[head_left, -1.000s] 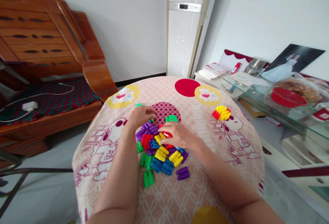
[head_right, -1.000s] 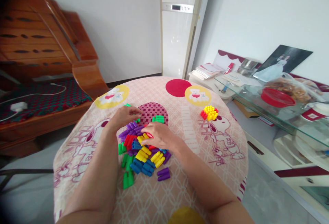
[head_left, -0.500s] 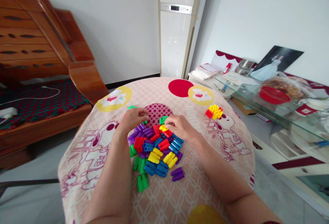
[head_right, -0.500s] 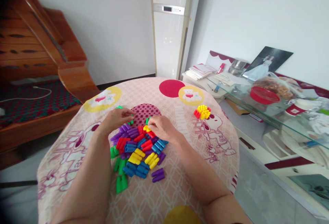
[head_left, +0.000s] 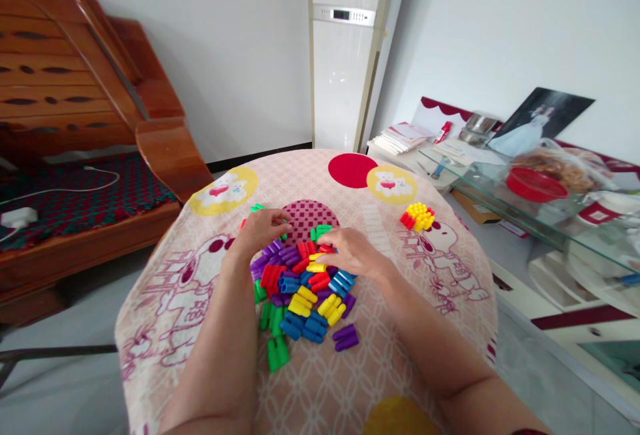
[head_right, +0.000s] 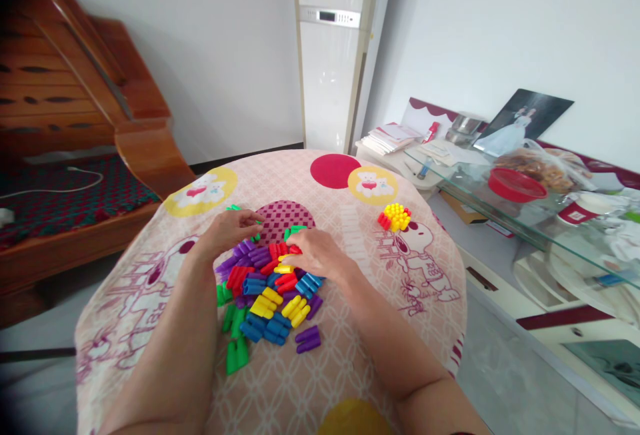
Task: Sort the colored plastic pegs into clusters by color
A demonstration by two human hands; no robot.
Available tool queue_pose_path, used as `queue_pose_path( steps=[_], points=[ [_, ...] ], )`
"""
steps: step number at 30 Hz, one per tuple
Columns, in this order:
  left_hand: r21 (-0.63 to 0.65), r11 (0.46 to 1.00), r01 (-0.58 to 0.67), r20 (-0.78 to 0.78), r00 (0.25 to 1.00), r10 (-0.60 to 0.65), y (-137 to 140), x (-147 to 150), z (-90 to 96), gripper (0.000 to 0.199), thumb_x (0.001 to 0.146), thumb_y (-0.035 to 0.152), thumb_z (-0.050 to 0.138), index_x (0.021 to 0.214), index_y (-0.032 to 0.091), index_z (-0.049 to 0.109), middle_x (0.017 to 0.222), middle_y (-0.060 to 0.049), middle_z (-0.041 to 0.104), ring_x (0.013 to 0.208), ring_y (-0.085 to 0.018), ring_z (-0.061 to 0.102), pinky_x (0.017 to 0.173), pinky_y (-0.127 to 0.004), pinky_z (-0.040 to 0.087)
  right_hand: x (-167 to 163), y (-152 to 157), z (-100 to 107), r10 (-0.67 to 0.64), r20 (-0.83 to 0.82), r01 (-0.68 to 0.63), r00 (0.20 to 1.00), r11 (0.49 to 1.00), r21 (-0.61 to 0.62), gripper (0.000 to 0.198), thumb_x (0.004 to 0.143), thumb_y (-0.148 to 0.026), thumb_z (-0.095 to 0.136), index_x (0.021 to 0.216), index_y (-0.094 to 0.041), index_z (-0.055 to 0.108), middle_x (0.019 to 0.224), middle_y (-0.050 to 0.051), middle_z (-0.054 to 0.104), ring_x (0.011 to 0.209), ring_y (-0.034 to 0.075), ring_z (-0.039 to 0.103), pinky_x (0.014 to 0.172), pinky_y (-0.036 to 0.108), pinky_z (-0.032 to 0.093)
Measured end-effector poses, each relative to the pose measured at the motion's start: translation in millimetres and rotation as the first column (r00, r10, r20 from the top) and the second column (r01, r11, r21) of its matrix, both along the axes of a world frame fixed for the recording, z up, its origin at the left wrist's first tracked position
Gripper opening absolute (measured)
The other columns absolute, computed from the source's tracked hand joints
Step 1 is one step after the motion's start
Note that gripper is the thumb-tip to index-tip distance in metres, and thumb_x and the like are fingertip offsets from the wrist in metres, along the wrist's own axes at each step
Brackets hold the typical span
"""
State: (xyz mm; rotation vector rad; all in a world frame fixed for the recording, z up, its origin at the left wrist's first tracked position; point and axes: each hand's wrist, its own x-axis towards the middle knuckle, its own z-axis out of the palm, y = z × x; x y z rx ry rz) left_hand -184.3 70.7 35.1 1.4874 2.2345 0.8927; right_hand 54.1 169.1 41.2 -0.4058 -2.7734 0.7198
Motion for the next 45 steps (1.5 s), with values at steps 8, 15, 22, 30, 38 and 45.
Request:
queue_pose_path(
  steps=[8, 15, 22, 30, 38, 45],
  points=[
    [-0.028, 1.0, 0.003, -0.029, 1.0, -0.004, -0.2, -3.8, -3.6, 0.042, 0.07, 0.045, 0.061, 0.098, 0.019, 0.078, 0.075, -0.003, 0.076, 0.074, -0.023, 0.068, 0.065, -0.028, 0.047, -9.4, -18.1, 1.5, 0.144, 0.1, -0.156, 0.984, 0.98, 0.122, 0.01, 0.087, -0.022, 0.071, 0.08, -0.015, 0.072, 0.088, 0.006, 0.066, 0.085, 0.016, 0.059, 0.074, 0.025, 0.039],
    [-0.048, 0.999, -0.006, -0.01, 1.0, 0.006, -0.3, -4.4, -2.7, 0.046, 0.071, 0.046, 0.06, 0.104, 0.018, 0.077, 0.082, -0.006, 0.077, 0.081, -0.025, 0.071, 0.068, -0.029, 0.05, 14.5, 20.2, 22.9, -0.228, 0.05, 0.224, 0.972, 0.972, 0.075, 0.013, 0.087, -0.017, 0.061, 0.086, -0.015, 0.075, 0.079, 0.004, 0.07, 0.073, 0.015, 0.059, 0.065, 0.024, 0.036],
    [-0.057, 0.998, -0.004, -0.006, 1.0, 0.004, -0.6, -1.9, -0.4, 0.046, 0.07, 0.047, 0.06, 0.102, 0.018, 0.077, 0.083, -0.005, 0.078, 0.08, -0.025, 0.071, 0.068, -0.029, 0.05, 73.3, 82.6, 28.7, -0.686, 0.247, 0.579, 0.684, 0.717, 0.388, 0.015, 0.082, -0.021, 0.063, 0.085, -0.018, 0.078, 0.094, 0.01, 0.076, 0.089, 0.022, 0.067, 0.069, 0.026, 0.04],
    [-0.045, 0.999, 0.009, 0.025, 1.0, -0.008, 3.1, -4.2, -7.0, 0.044, 0.069, 0.047, 0.062, 0.1, 0.018, 0.077, 0.083, -0.006, 0.078, 0.083, -0.026, 0.072, 0.07, -0.03, 0.052, 97.5, 109.7, 22.2, -0.888, 0.222, 0.797, 0.402, 0.459, 0.392, 0.029, 0.089, -0.017, 0.052, 0.1, -0.015, 0.078, 0.105, 0.015, 0.076, 0.102, 0.026, 0.069, 0.076, 0.029, 0.047],
    [-0.045, 0.999, 0.012, 0.029, 1.0, -0.01, 2.2, -5.3, -8.4, 0.044, 0.069, 0.048, 0.062, 0.1, 0.019, 0.077, 0.082, -0.005, 0.078, 0.081, -0.025, 0.071, 0.069, -0.03, 0.052, 93.1, 113.5, 6.7, -0.874, 0.265, 0.754, 0.408, 0.486, 0.441, 0.031, 0.095, -0.028, 0.052, 0.108, -0.014, 0.075, 0.106, 0.017, 0.075, 0.104, 0.026, 0.07, 0.079, 0.029, 0.049],
    [-0.051, 0.999, 0.007, 0.03, 1.0, -0.005, 2.5, -5.9, -8.2, 0.045, 0.069, 0.048, 0.062, 0.1, 0.019, 0.076, 0.082, -0.005, 0.078, 0.081, -0.025, 0.071, 0.068, -0.029, 0.05, 89.4, 113.0, 6.7, -0.896, 0.17, 0.807, 0.41, 0.443, 0.39, 0.028, 0.09, -0.027, 0.056, 0.102, -0.014, 0.078, 0.103, 0.018, 0.076, 0.099, 0.028, 0.071, 0.076, 0.031, 0.049]
  ],
)
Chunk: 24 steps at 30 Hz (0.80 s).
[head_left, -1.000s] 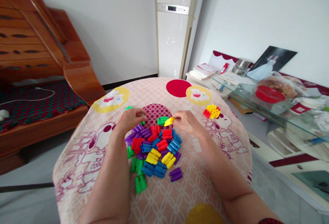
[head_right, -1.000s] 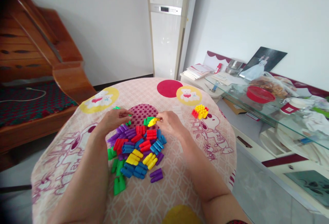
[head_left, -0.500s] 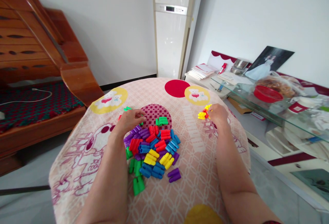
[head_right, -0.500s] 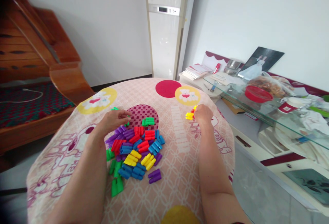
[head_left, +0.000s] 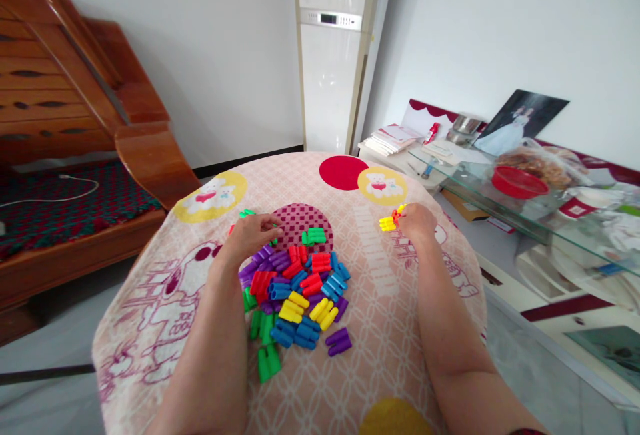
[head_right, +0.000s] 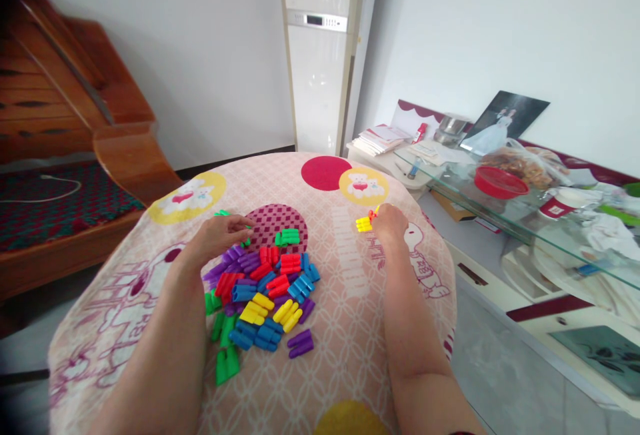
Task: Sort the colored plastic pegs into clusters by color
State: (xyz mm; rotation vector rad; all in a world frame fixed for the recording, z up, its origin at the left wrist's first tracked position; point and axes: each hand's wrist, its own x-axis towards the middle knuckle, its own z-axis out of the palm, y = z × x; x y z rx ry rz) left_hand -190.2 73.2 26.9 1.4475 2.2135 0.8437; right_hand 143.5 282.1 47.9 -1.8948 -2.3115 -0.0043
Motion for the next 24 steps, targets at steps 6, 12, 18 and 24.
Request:
queue_pose_path(
  steps=[6, 12, 18, 24],
  points=[
    [-0.013, 1.0, 0.005, -0.033, 0.999, -0.005, -1.1, 3.1, 4.6, 0.046, 0.071, 0.049, 0.059, 0.101, 0.019, 0.076, 0.081, -0.004, 0.078, 0.077, -0.024, 0.07, 0.066, -0.029, 0.049, -1.5, 0.9, 8.2, 0.201, -0.413, -0.178, 0.888, 0.98, 0.094, 0.029, 0.082, -0.035, 0.061, 0.097, -0.018, 0.08, 0.09, 0.007, 0.077, 0.082, 0.022, 0.069, 0.07, 0.028, 0.047],
    [-0.014, 1.0, -0.001, -0.014, 1.0, 0.001, -1.9, 3.2, 4.9, 0.045, 0.072, 0.05, 0.058, 0.101, 0.02, 0.076, 0.076, -0.003, 0.076, 0.075, -0.024, 0.07, 0.064, -0.029, 0.049, 30.5, 23.4, -0.4, 0.056, -0.428, 0.052, 0.902, 0.97, 0.238, 0.046, 0.091, -0.031, 0.037, 0.103, -0.011, 0.077, 0.101, 0.017, 0.075, 0.095, 0.025, 0.064, 0.079, 0.031, 0.044],
    [-0.017, 1.0, 0.001, -0.032, 0.999, -0.002, 0.0, 2.9, 3.2, 0.039, 0.072, 0.047, 0.06, 0.096, 0.023, 0.077, 0.074, -0.001, 0.076, 0.073, -0.023, 0.07, 0.064, -0.028, 0.049, 49.2, 42.1, -20.8, -0.093, -0.524, 0.123, 0.847, 0.992, 0.022, 0.053, 0.095, -0.033, 0.031, 0.098, -0.01, 0.079, 0.093, 0.017, 0.076, 0.095, 0.028, 0.062, 0.078, 0.033, 0.044],
    [-0.027, 1.0, 0.008, -0.023, 1.0, -0.009, 0.7, 3.2, 3.0, 0.04, 0.073, 0.047, 0.058, 0.096, 0.022, 0.077, 0.075, -0.003, 0.076, 0.073, -0.023, 0.07, 0.064, -0.028, 0.049, 48.3, 44.1, -24.6, -0.133, -0.534, 0.152, 0.835, 0.988, -0.008, 0.054, 0.095, -0.031, 0.031, 0.097, -0.011, 0.081, 0.098, 0.016, 0.076, 0.1, 0.029, 0.063, 0.082, 0.033, 0.044]
  ],
)
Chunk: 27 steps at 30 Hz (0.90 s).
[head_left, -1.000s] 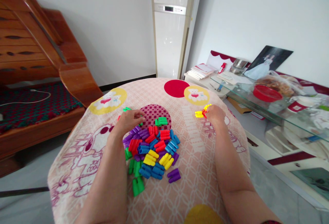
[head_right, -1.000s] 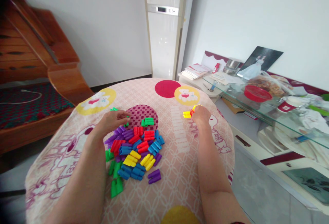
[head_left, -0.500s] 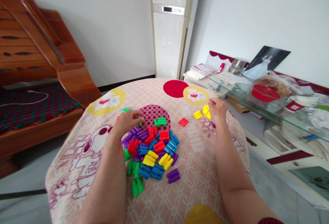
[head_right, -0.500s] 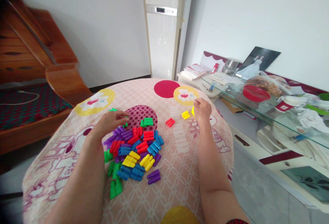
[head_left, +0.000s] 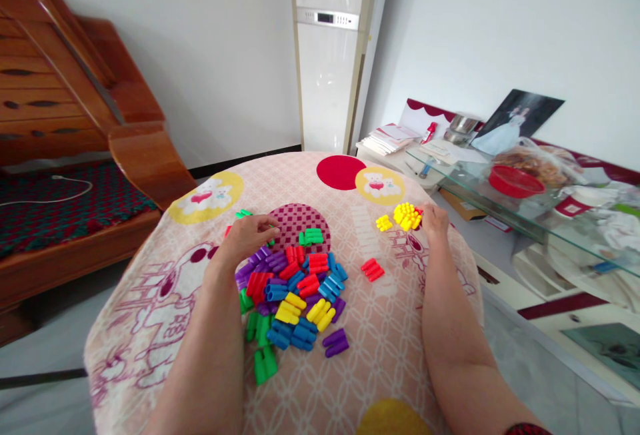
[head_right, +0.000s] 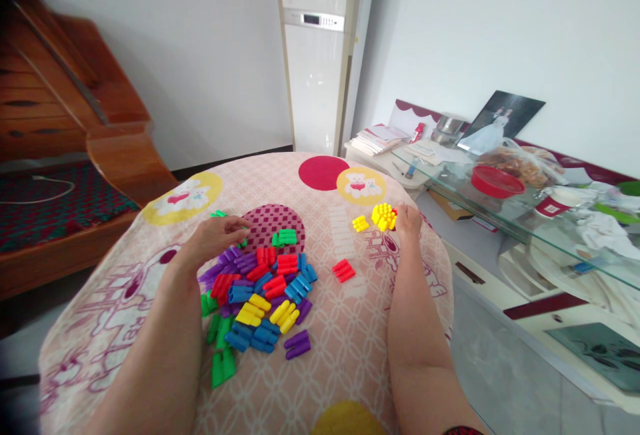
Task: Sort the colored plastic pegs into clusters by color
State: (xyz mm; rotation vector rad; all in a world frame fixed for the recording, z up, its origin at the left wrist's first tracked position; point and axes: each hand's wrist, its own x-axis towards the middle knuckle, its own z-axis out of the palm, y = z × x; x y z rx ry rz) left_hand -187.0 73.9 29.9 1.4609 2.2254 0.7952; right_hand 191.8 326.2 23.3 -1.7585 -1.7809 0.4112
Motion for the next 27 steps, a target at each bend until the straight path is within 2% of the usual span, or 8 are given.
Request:
queue_pose_path(
  steps=[7, 12, 15, 18, 21, 24, 26, 27],
  points=[
    [0.01, 1.0, 0.01, 0.01, 1.0, -0.01, -0.6, -1.7, -3.1, 0.041, 0.074, 0.049, 0.057, 0.097, 0.021, 0.076, 0.078, -0.004, 0.077, 0.073, -0.023, 0.071, 0.065, -0.028, 0.051, 0.8, -3.5, 0.7, -0.001, 0.059, 0.004, 0.998, 0.999, -0.043, 0.055, 0.097, -0.031, 0.03, 0.101, -0.009, 0.08, 0.1, 0.019, 0.075, 0.102, 0.03, 0.064, 0.081, 0.033, 0.044],
    [0.006, 1.0, 0.007, 0.023, 1.0, -0.007, -0.2, -1.5, -2.8, 0.04, 0.073, 0.048, 0.058, 0.097, 0.022, 0.076, 0.078, -0.004, 0.077, 0.074, -0.023, 0.071, 0.065, -0.029, 0.051, -5.5, -11.1, 13.5, -0.043, 0.118, 0.036, 0.992, 0.997, 0.066, 0.054, 0.095, -0.033, 0.032, 0.096, -0.005, 0.079, 0.09, 0.021, 0.074, 0.086, 0.029, 0.063, 0.072, 0.033, 0.041],
    [0.0, 1.0, -0.006, 0.014, 1.0, 0.006, -0.5, -0.7, -1.1, 0.04, 0.073, 0.048, 0.058, 0.096, 0.021, 0.076, 0.075, -0.003, 0.076, 0.073, -0.024, 0.071, 0.065, -0.029, 0.05, -22.0, -21.4, 24.7, 0.072, 0.173, -0.1, 0.982, 0.982, 0.158, 0.048, 0.094, -0.035, 0.038, 0.083, -0.01, 0.077, 0.082, 0.017, 0.073, 0.078, 0.024, 0.06, 0.069, 0.031, 0.039],
    [0.002, 1.0, -0.014, 0.016, 1.0, 0.014, -1.3, -0.8, -0.2, 0.04, 0.073, 0.048, 0.059, 0.097, 0.021, 0.076, 0.073, -0.003, 0.076, 0.072, -0.024, 0.071, 0.066, -0.029, 0.05, -45.3, -35.4, 29.8, 0.235, 0.191, -0.273, 0.953, 0.94, 0.206, 0.042, 0.092, -0.035, 0.042, 0.071, -0.015, 0.071, 0.075, 0.011, 0.069, 0.073, 0.02, 0.056, 0.067, 0.029, 0.037],
    [0.013, 1.0, -0.021, 0.037, 0.999, 0.02, -2.1, -1.9, -0.8, 0.041, 0.073, 0.049, 0.059, 0.099, 0.022, 0.076, 0.073, -0.003, 0.076, 0.073, -0.024, 0.071, 0.065, -0.029, 0.05, -64.9, -48.3, 26.8, 0.403, 0.125, -0.419, 0.907, 0.896, 0.15, 0.04, 0.091, -0.035, 0.044, 0.062, -0.016, 0.065, 0.063, 0.004, 0.061, 0.066, 0.016, 0.052, 0.061, 0.027, 0.034],
    [0.013, 1.0, -0.023, 0.053, 0.998, 0.023, -2.7, -3.0, -1.7, 0.044, 0.073, 0.05, 0.059, 0.1, 0.02, 0.076, 0.073, -0.003, 0.076, 0.074, -0.024, 0.072, 0.065, -0.029, 0.05, -74.2, -55.5, 20.9, 0.563, 0.075, -0.566, 0.823, 0.824, 0.027, 0.041, 0.091, -0.037, 0.047, 0.059, -0.016, 0.063, 0.056, 0.0, 0.054, 0.061, 0.015, 0.051, 0.057, 0.026, 0.033],
    [0.014, 1.0, -0.024, 0.055, 0.998, 0.023, -3.0, -3.3, -2.0, 0.044, 0.074, 0.05, 0.059, 0.101, 0.02, 0.076, 0.074, -0.003, 0.076, 0.073, -0.024, 0.072, 0.064, -0.029, 0.05, -75.7, -56.9, 17.7, 0.601, 0.102, -0.602, 0.792, 0.798, -0.024, 0.036, 0.09, -0.035, 0.051, 0.064, -0.016, 0.067, 0.06, 0.0, 0.058, 0.065, 0.016, 0.056, 0.059, 0.025, 0.036],
    [0.016, 1.0, -0.024, 0.05, 0.998, 0.023, -3.1, -3.5, -2.1, 0.044, 0.074, 0.05, 0.059, 0.101, 0.02, 0.076, 0.074, -0.003, 0.076, 0.073, -0.024, 0.072, 0.064, -0.029, 0.05, -75.6, -56.9, 16.2, 0.591, 0.146, -0.594, 0.793, 0.804, -0.029, 0.03, 0.089, -0.032, 0.054, 0.069, -0.015, 0.07, 0.065, 0.001, 0.063, 0.069, 0.017, 0.059, 0.063, 0.024, 0.038]
  ],
)
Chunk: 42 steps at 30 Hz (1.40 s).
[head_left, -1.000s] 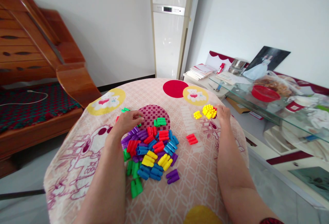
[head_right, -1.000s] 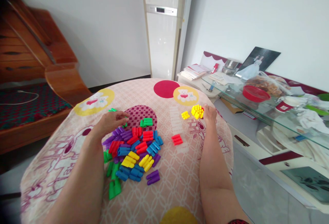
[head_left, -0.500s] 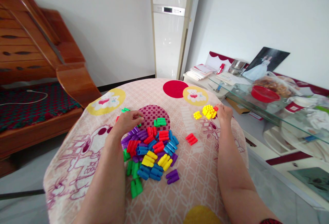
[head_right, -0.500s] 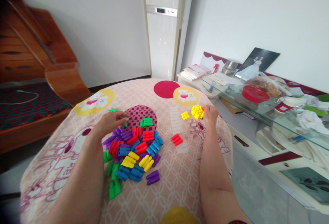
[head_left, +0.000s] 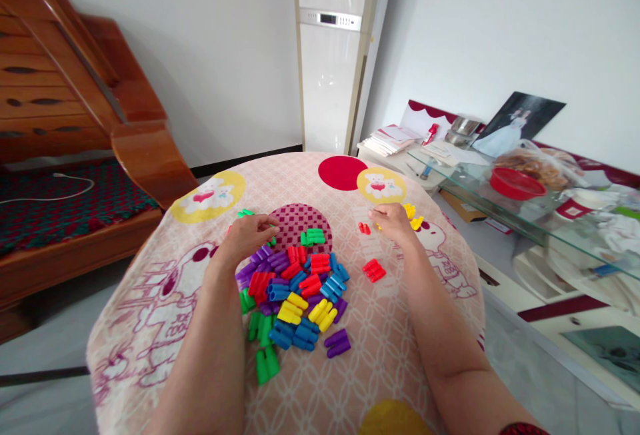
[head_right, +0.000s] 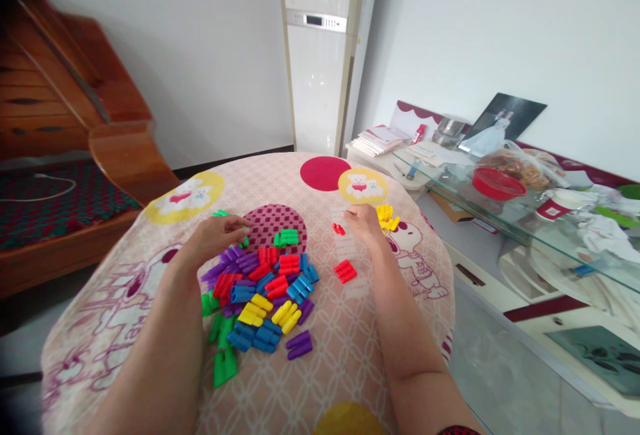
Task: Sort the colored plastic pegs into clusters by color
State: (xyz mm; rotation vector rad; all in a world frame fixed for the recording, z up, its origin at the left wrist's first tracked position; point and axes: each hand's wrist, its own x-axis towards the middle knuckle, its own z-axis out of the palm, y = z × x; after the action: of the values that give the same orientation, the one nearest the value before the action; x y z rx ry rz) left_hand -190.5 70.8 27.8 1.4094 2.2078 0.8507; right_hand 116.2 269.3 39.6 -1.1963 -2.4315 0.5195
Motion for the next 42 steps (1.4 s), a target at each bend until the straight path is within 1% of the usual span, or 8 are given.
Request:
queue_pose_path(
  steps=[6, 12, 16, 20, 26, 30, 33, 42],
  points=[
    [0.005, 1.0, -0.002, -0.017, 1.0, 0.002, 0.4, -0.2, -0.4, 0.041, 0.074, 0.05, 0.06, 0.099, 0.022, 0.077, 0.073, -0.002, 0.076, 0.073, -0.024, 0.071, 0.064, -0.029, 0.05, 2.1, -1.0, -10.7, -0.122, 0.339, 0.061, 0.933, 0.981, 0.186, 0.025, 0.087, -0.02, 0.061, 0.108, -0.019, 0.075, 0.113, 0.011, 0.071, 0.107, 0.022, 0.064, 0.09, 0.026, 0.045],
    [0.0, 1.0, -0.001, 0.01, 1.0, 0.001, 0.4, 1.4, 0.6, 0.041, 0.073, 0.049, 0.059, 0.099, 0.022, 0.077, 0.074, -0.002, 0.076, 0.073, -0.023, 0.071, 0.064, -0.029, 0.05, 5.7, 0.5, -13.6, -0.11, 0.427, 0.031, 0.897, 0.982, 0.188, 0.027, 0.093, -0.02, 0.053, 0.107, -0.017, 0.076, 0.117, 0.014, 0.069, 0.11, 0.022, 0.063, 0.095, 0.026, 0.044],
    [-0.006, 1.0, 0.001, 0.005, 1.0, -0.001, 0.8, 2.0, 1.4, 0.042, 0.073, 0.048, 0.059, 0.098, 0.021, 0.077, 0.072, -0.002, 0.075, 0.071, -0.023, 0.071, 0.064, -0.029, 0.05, 13.8, 12.1, -14.5, -0.14, 0.332, 0.076, 0.933, 0.977, 0.199, 0.023, 0.086, -0.014, 0.058, 0.098, -0.016, 0.077, 0.109, 0.013, 0.072, 0.104, 0.022, 0.065, 0.091, 0.027, 0.045],
    [-0.003, 1.0, 0.002, -0.008, 1.0, -0.002, 1.1, 2.1, 1.7, 0.042, 0.073, 0.048, 0.059, 0.099, 0.02, 0.076, 0.071, -0.003, 0.075, 0.07, -0.023, 0.07, 0.066, -0.03, 0.051, 29.2, 27.8, -13.1, -0.284, 0.054, 0.27, 0.957, 0.946, 0.178, 0.021, 0.084, -0.026, 0.061, 0.093, -0.015, 0.077, 0.097, 0.01, 0.076, 0.09, 0.021, 0.068, 0.081, 0.027, 0.047],
    [-0.018, 1.0, 0.002, -0.018, 1.0, -0.003, 1.2, 4.5, 3.8, 0.043, 0.073, 0.048, 0.058, 0.1, 0.019, 0.076, 0.074, -0.003, 0.076, 0.071, -0.024, 0.071, 0.067, -0.03, 0.051, 61.7, 45.8, -11.7, -0.509, -0.355, 0.584, 0.784, 0.798, 0.147, 0.03, 0.083, -0.026, 0.053, 0.096, -0.012, 0.075, 0.095, 0.012, 0.077, 0.086, 0.023, 0.069, 0.08, 0.029, 0.049],
    [-0.028, 1.0, 0.002, -0.036, 0.999, -0.003, 2.1, 4.4, 3.3, 0.042, 0.073, 0.047, 0.057, 0.1, 0.02, 0.075, 0.075, -0.003, 0.076, 0.073, -0.024, 0.071, 0.066, -0.03, 0.05, 75.5, 54.0, -20.3, -0.643, -0.354, 0.723, 0.679, 0.669, 0.171, 0.028, 0.082, -0.026, 0.053, 0.092, -0.012, 0.075, 0.095, 0.015, 0.076, 0.087, 0.026, 0.067, 0.082, 0.034, 0.047],
    [-0.025, 1.0, 0.015, -0.04, 0.999, -0.016, 2.8, 2.8, 1.0, 0.041, 0.073, 0.047, 0.057, 0.099, 0.02, 0.075, 0.077, -0.003, 0.076, 0.074, -0.024, 0.072, 0.066, -0.029, 0.05, 78.3, 60.1, -28.4, -0.679, -0.345, 0.757, 0.648, 0.624, 0.194, 0.025, 0.079, -0.024, 0.053, 0.089, -0.013, 0.074, 0.094, 0.016, 0.075, 0.087, 0.028, 0.066, 0.081, 0.035, 0.045],
    [-0.024, 1.0, 0.005, -0.02, 1.0, -0.005, 4.4, 0.9, -4.2, 0.043, 0.073, 0.048, 0.058, 0.1, 0.019, 0.075, 0.08, -0.004, 0.078, 0.077, -0.024, 0.072, 0.068, -0.03, 0.052, 73.5, 62.6, -34.7, -0.693, -0.19, 0.718, 0.696, 0.668, 0.193, 0.031, 0.083, -0.024, 0.054, 0.096, -0.008, 0.076, 0.096, 0.021, 0.074, 0.09, 0.031, 0.066, 0.08, 0.037, 0.045]
  ],
)
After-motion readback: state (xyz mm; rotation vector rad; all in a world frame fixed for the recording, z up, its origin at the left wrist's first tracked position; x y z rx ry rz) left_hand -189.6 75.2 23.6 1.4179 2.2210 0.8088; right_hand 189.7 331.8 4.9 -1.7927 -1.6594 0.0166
